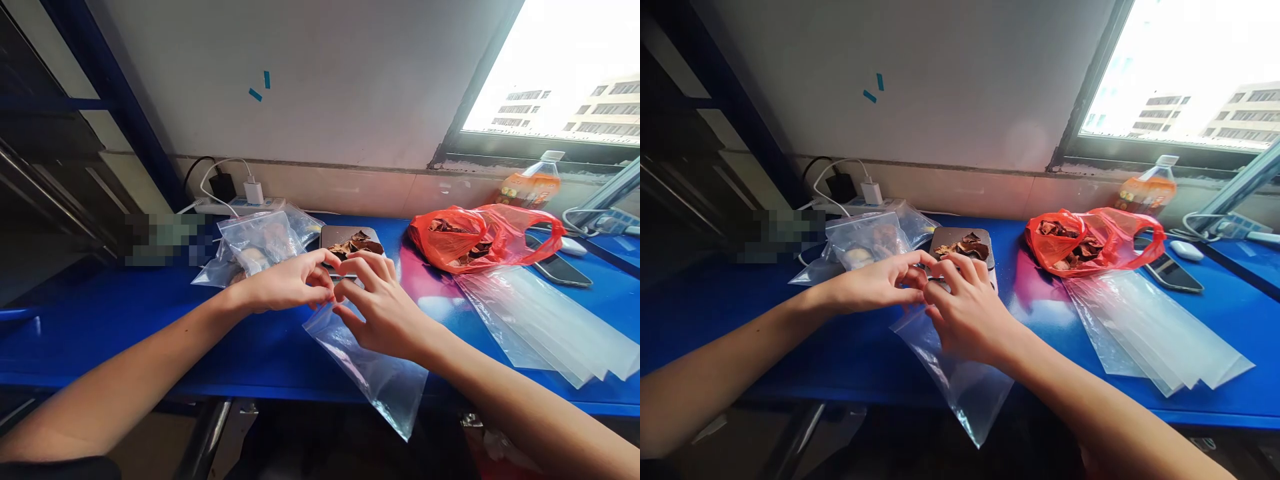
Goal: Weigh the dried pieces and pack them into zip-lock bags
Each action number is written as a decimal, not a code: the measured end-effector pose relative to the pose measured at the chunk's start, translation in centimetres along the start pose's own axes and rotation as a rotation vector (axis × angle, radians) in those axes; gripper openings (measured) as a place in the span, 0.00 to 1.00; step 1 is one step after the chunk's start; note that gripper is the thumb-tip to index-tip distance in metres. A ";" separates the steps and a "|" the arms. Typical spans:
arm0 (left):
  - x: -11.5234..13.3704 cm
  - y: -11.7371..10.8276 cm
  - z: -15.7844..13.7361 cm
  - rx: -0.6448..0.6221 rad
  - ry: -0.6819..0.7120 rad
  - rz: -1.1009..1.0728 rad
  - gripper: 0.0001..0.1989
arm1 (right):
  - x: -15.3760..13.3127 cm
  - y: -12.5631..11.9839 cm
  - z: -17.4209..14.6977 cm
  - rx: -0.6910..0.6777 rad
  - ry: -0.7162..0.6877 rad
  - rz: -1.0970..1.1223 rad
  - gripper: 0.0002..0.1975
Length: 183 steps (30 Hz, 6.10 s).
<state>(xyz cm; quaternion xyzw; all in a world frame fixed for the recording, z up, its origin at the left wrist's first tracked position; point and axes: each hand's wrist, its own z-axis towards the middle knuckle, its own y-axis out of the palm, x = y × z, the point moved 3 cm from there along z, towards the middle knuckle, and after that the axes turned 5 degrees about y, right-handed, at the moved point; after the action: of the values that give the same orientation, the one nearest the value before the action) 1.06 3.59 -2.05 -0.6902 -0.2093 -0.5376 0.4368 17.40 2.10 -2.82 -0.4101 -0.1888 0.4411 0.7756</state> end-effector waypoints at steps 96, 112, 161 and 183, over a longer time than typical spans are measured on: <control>3.0 -1.1 -1.0 0.236 0.293 0.514 0.13 | 5.4 -3.4 0.8 0.445 0.292 0.234 0.07; 1.9 -1.1 -0.7 0.171 0.221 0.314 0.12 | 4.4 -2.9 0.8 0.327 0.310 0.480 0.05; 3.0 -1.9 -1.2 -0.074 0.067 0.603 0.12 | 6.7 2.1 2.3 -0.025 0.197 0.065 0.08; 1.6 -4.1 -1.1 0.175 -0.018 0.335 0.09 | 3.5 -1.0 1.2 0.042 0.147 0.450 0.08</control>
<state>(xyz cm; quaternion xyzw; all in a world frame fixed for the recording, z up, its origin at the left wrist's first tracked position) -2.09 4.58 1.06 -0.6796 -0.1410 -0.4309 0.5767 19.03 5.29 -1.55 -0.4566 -0.0262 0.5757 0.6778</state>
